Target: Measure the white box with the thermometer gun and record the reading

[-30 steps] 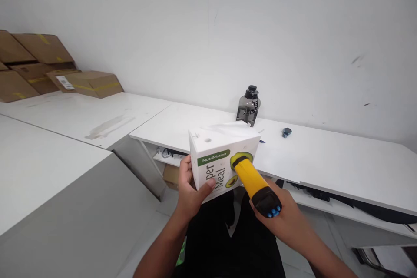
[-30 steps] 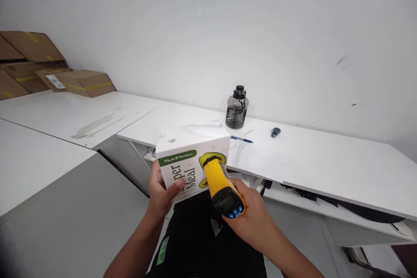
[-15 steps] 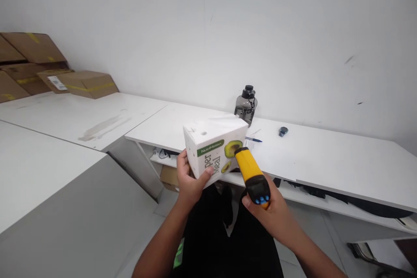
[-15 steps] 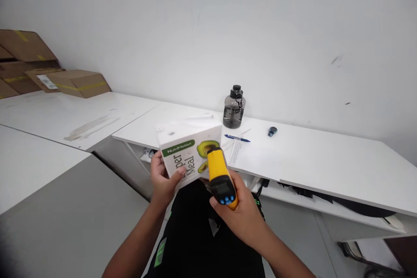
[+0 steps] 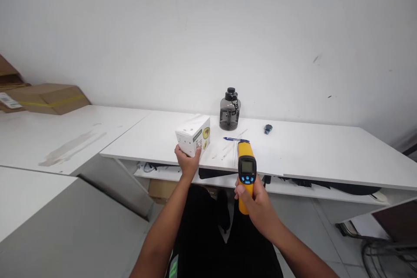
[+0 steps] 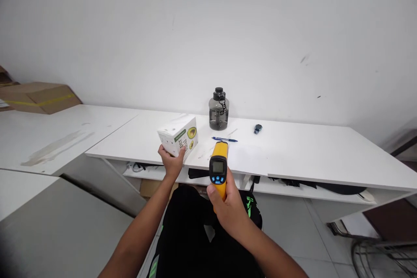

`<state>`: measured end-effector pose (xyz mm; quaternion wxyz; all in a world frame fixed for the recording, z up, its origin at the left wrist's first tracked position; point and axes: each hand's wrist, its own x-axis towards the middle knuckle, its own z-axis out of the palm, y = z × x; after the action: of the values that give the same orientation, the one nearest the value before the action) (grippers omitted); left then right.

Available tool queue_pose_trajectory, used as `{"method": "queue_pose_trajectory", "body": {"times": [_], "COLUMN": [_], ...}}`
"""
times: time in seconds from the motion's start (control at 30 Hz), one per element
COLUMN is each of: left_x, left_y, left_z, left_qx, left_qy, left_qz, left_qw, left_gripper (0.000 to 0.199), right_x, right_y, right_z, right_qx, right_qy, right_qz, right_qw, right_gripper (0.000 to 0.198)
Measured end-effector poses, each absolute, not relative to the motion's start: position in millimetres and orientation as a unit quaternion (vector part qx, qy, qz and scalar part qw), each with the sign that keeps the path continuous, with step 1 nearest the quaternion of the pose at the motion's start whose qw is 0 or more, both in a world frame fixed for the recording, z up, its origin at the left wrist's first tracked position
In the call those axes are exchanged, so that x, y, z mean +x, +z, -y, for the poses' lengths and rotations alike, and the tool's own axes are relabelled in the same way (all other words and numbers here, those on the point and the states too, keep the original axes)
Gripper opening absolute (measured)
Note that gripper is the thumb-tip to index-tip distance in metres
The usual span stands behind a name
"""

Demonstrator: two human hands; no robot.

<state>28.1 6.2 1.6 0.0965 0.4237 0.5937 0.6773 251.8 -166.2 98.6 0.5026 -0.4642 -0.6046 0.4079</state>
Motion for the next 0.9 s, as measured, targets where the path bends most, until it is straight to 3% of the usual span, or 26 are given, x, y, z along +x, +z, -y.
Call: {"method": "queue_pose_trajectory", "body": {"times": [0.17,0.43,0.73,0.9], "left_x": [28,31,31,31], "left_y": [-2,7,9,9], "left_z": [-4,3,5,5], "left_qx": [0.435,0.443,0.445,0.447], "left_qy": [0.617,0.591,0.59,0.593], "left_qz": [-0.653,-0.67,-0.669,-0.665], "left_qw": [0.063,0.078,0.084,0.086], "left_gripper": [0.091,0.092,0.092,0.092], "right_x": [249,240,244,244], "right_y": [100,110,105,104], "right_z": [164,166,169,169], "right_qx": [-0.456,-0.444,-0.445,-0.435], "right_qy": [0.457,0.451,0.475,0.487], "right_qz": [0.566,0.56,0.545,0.543], "right_qw": [0.512,0.535,0.528,0.528], "right_gripper": [0.03,0.048,0.029,0.028]}}
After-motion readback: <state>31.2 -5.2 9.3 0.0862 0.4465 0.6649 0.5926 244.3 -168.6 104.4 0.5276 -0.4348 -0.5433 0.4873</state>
